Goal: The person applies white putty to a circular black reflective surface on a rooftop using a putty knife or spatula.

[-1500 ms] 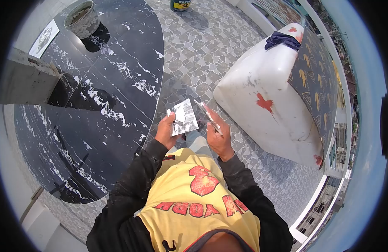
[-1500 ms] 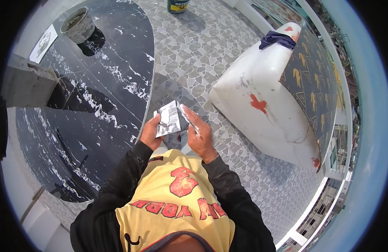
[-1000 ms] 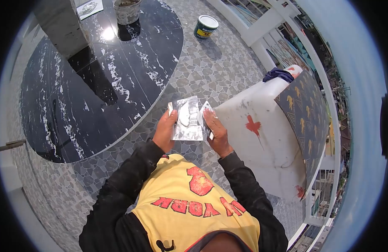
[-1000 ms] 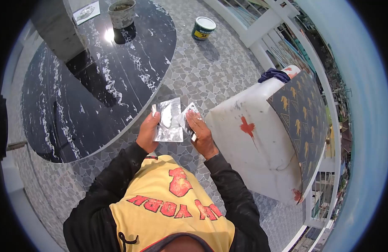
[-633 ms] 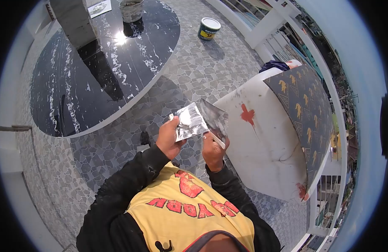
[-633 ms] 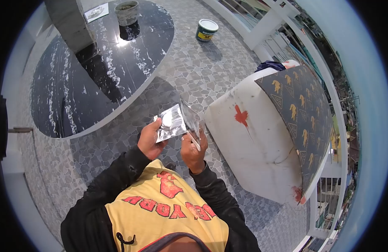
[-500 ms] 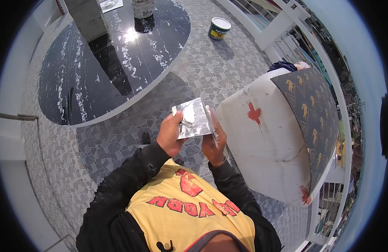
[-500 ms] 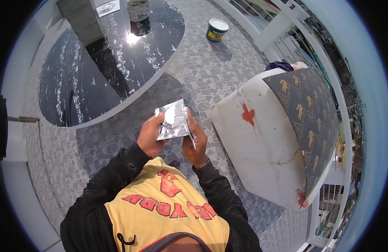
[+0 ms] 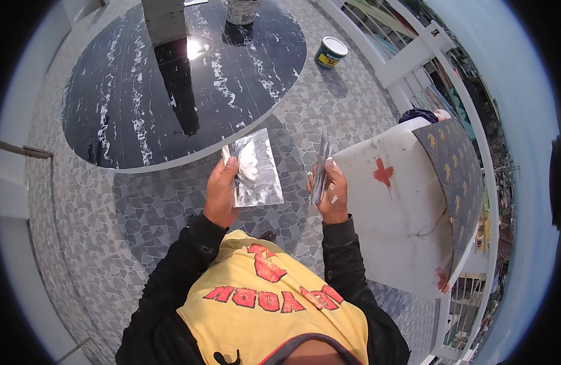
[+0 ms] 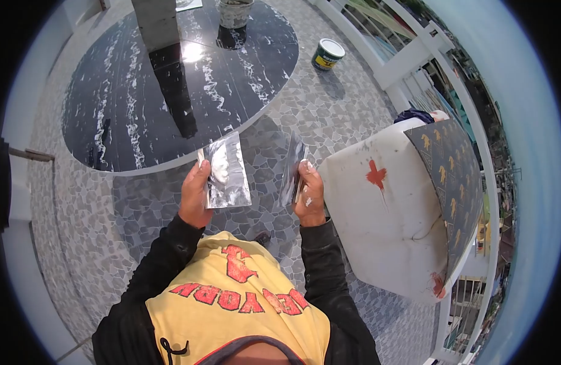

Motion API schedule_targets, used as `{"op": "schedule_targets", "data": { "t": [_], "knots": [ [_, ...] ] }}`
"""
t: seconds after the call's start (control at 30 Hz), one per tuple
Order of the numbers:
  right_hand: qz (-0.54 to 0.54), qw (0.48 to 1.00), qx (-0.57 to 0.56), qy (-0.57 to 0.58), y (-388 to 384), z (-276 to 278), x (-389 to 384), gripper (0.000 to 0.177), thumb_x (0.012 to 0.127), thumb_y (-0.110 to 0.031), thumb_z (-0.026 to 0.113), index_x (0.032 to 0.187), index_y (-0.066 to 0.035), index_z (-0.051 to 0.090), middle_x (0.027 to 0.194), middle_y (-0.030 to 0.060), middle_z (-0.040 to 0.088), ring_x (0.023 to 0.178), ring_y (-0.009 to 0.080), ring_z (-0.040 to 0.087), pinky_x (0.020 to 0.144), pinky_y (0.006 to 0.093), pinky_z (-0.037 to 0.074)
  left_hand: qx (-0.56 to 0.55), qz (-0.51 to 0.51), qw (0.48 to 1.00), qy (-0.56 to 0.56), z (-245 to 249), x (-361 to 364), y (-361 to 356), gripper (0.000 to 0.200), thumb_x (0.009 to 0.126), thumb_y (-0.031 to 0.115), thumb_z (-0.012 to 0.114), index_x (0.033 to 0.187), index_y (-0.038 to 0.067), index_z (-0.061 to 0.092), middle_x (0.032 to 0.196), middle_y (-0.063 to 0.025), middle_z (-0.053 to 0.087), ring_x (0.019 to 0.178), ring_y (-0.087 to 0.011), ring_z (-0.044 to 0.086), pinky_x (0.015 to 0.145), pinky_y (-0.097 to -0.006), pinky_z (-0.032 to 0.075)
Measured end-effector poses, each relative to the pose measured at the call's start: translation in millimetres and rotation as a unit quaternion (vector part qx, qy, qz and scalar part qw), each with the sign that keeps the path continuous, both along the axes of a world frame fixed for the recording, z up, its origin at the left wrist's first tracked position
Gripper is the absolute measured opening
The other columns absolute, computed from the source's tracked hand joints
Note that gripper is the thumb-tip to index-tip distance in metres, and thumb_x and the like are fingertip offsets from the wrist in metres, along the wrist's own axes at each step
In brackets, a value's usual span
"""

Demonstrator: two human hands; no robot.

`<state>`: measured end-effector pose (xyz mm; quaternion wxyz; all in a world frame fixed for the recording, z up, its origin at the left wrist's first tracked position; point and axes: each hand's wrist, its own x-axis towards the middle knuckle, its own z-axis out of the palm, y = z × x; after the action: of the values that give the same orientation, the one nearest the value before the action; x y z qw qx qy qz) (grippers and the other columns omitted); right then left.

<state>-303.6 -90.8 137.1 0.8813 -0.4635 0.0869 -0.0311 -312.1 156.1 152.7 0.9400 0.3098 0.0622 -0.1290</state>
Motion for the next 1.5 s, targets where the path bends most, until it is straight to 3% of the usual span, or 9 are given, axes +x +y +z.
{"op": "schedule_targets", "data": {
  "t": [0.27,0.7,0.9,1.17,1.27,1.33,1.37,1.47,1.5],
  "knots": [
    [0.337,0.800,0.481,0.124,191,-72,-12,0.033,0.094,-0.038,0.051,0.087,-0.006,0.056,0.060,0.0028,0.051,0.044,0.0157,0.048,0.052,0.0282,0.045,0.112,0.029,0.993,-0.028,-36,20,138,0.033,0.105,0.028,0.043,0.121,0.002,0.053,0.105,-0.0020,0.060,0.092,-0.0083,0.056,0.085,-0.0273,0.047],
    [-0.007,0.981,-0.192,0.033,240,-135,-13,0.043,0.099,-0.048,0.044,0.119,-0.011,0.054,0.085,0.0022,0.060,0.066,0.0096,0.056,0.056,0.0250,0.046,0.392,-0.067,0.881,-0.256,-32,47,170,0.035,0.104,0.024,0.045,0.126,-0.003,0.050,0.098,-0.0152,0.063,0.087,-0.0180,0.056,0.082,-0.0340,0.046],
    [0.234,0.905,0.351,-0.051,201,-103,-35,0.046,0.100,-0.043,0.047,0.128,-0.007,0.052,0.086,0.0024,0.062,0.068,0.0091,0.060,0.058,0.0266,0.052,0.376,-0.056,0.891,-0.247,-46,68,127,0.036,0.104,0.026,0.047,0.122,-0.004,0.051,0.092,-0.0147,0.062,0.081,-0.0170,0.054,0.077,-0.0330,0.046],
    [-0.105,0.985,0.019,0.132,164,-119,-49,0.033,0.100,-0.035,0.047,0.111,-0.007,0.061,0.077,0.0024,0.065,0.049,0.0130,0.060,0.034,0.0288,0.044,0.347,-0.183,0.861,-0.323,-43,60,58,0.035,0.105,0.029,0.045,0.116,-0.003,0.053,0.085,-0.0060,0.058,0.079,-0.0129,0.051,0.072,-0.0294,0.045],
    [-0.004,0.932,0.362,-0.015,171,-78,-78,0.028,0.099,-0.032,0.051,0.107,-0.008,0.063,0.078,0.0026,0.065,0.056,0.0135,0.062,0.042,0.0299,0.048,0.290,-0.264,0.866,-0.310,-43,66,40,0.035,0.105,0.030,0.045,0.117,-0.002,0.053,0.087,-0.0043,0.058,0.079,-0.0108,0.050,0.072,-0.0281,0.044],
    [-0.357,0.933,-0.036,0.032,188,-91,-62,0.030,0.098,-0.031,0.055,0.114,-0.007,0.063,0.092,0.0030,0.067,0.077,0.0157,0.066,0.063,0.0315,0.055,0.314,-0.307,0.812,-0.384,-56,52,30,0.033,0.105,0.030,0.044,0.114,-0.001,0.054,0.086,-0.0017,0.057,0.078,-0.0078,0.048,0.070,-0.0275,0.043],
    [-0.267,0.952,0.141,0.056,161,-135,-80,0.033,0.097,-0.030,0.057,0.120,-0.006,0.061,0.104,0.0024,0.067,0.095,0.0175,0.065,0.081,0.0323,0.053,0.320,-0.341,0.793,-0.390,-52,47,29,0.030,0.105,0.029,0.045,0.108,0.001,0.055,0.087,0.0007,0.055,0.078,-0.0059,0.046,0.070,-0.0266,0.042],
    [-0.397,0.818,-0.416,0.017,174,-105,-94,0.032,0.095,-0.032,0.056,0.105,-0.003,0.063,0.085,0.0026,0.064,0.073,0.0138,0.063,0.063,0.0296,0.054,0.259,-0.429,0.814,-0.292,-69,51,25,0.028,0.104,0.027,0.046,0.107,0.002,0.055,0.088,0.0007,0.055,0.081,-0.0065,0.046,0.073,-0.0259,0.042],
    [-0.407,0.913,0.008,0.031,167,-108,-99,0.031,0.096,-0.035,0.055,0.094,-0.004,0.060,0.070,-0.0009,0.051,0.055,0.0101,0.049,0.048,0.0255,0.044,0.216,-0.448,0.840,-0.215,-71,53,25,0.025,0.104,0.025,0.046,0.107,0.002,0.055,0.091,0.0003,0.056,0.083,-0.0075,0.048,0.076,-0.0264,0.042]
  ]
}}
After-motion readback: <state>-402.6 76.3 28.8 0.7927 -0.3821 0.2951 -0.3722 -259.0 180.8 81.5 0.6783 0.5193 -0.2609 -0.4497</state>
